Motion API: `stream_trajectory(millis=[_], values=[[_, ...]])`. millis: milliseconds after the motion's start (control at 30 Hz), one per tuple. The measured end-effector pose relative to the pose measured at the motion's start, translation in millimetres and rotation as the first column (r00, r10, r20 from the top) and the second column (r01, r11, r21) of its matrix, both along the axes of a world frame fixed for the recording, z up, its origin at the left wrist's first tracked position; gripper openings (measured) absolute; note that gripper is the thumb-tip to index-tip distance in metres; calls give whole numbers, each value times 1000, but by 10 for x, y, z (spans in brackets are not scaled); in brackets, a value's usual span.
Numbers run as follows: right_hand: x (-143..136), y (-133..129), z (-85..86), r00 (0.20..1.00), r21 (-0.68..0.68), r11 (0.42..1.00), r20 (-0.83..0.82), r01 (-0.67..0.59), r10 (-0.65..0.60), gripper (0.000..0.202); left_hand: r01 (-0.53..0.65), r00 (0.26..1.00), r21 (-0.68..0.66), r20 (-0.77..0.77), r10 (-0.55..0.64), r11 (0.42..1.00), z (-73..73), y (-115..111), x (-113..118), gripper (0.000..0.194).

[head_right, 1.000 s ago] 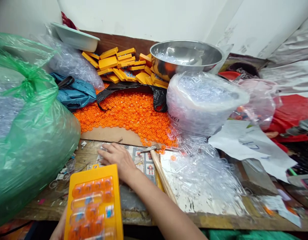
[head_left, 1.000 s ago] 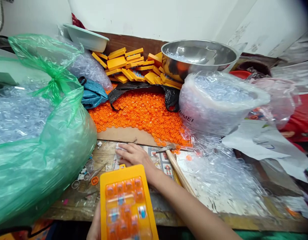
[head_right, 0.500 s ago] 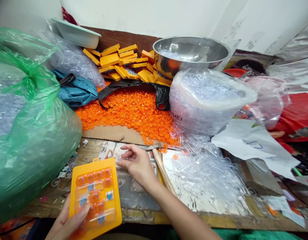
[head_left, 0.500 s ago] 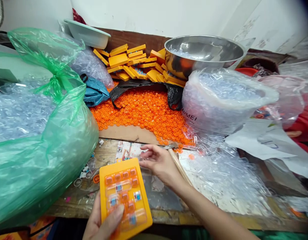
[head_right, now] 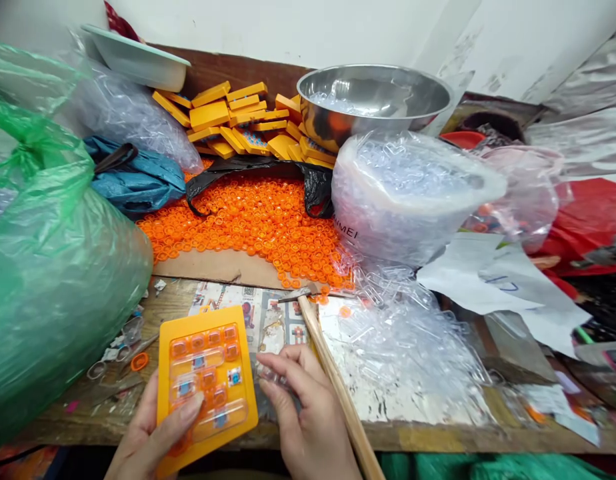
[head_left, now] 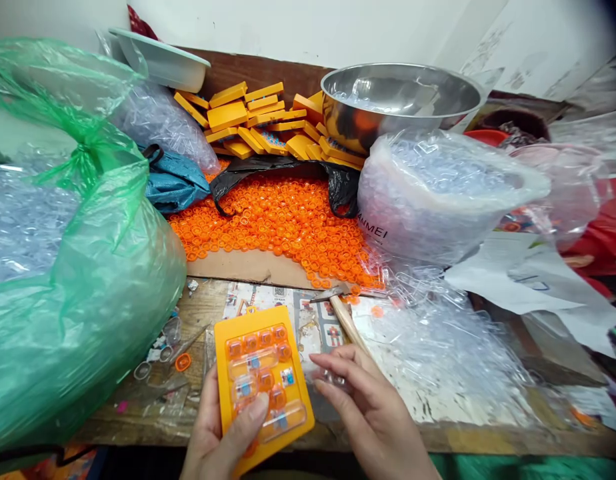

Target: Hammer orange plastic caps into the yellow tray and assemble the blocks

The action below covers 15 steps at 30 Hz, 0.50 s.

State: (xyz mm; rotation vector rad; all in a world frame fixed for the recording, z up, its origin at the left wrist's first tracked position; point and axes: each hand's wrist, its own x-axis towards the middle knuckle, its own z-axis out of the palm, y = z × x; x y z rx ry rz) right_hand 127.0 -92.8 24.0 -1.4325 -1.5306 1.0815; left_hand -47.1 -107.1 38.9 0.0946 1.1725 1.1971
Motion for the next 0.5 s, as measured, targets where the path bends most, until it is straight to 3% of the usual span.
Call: stream_trajectory(millis=[100, 200, 300, 400, 500], values=[[33, -47, -19, 992, -73, 993, -76, 96, -102, 28, 13, 1000, 2, -10, -13, 1000, 1, 19, -4, 101], [4, -61, 21, 972, -175, 979, -189, 107, -140, 21, 59, 998, 1, 29, -59, 998, 6, 21, 24, 106], [-27, -31, 66, 982, -96, 995, -189, -6, -13, 10, 98, 992, 6, 79, -98, 995, 4, 5, 65, 104], [-33, -5, 59, 984, 54, 993, -140, -104, 110, 17, 99, 991, 15, 87, -100, 995, -1, -9, 95, 96], [-38, -11, -9, 982, 74, 996, -183, -39, 52, 19, 83, 994, 27, 73, -85, 996, 5, -12, 114, 92]])
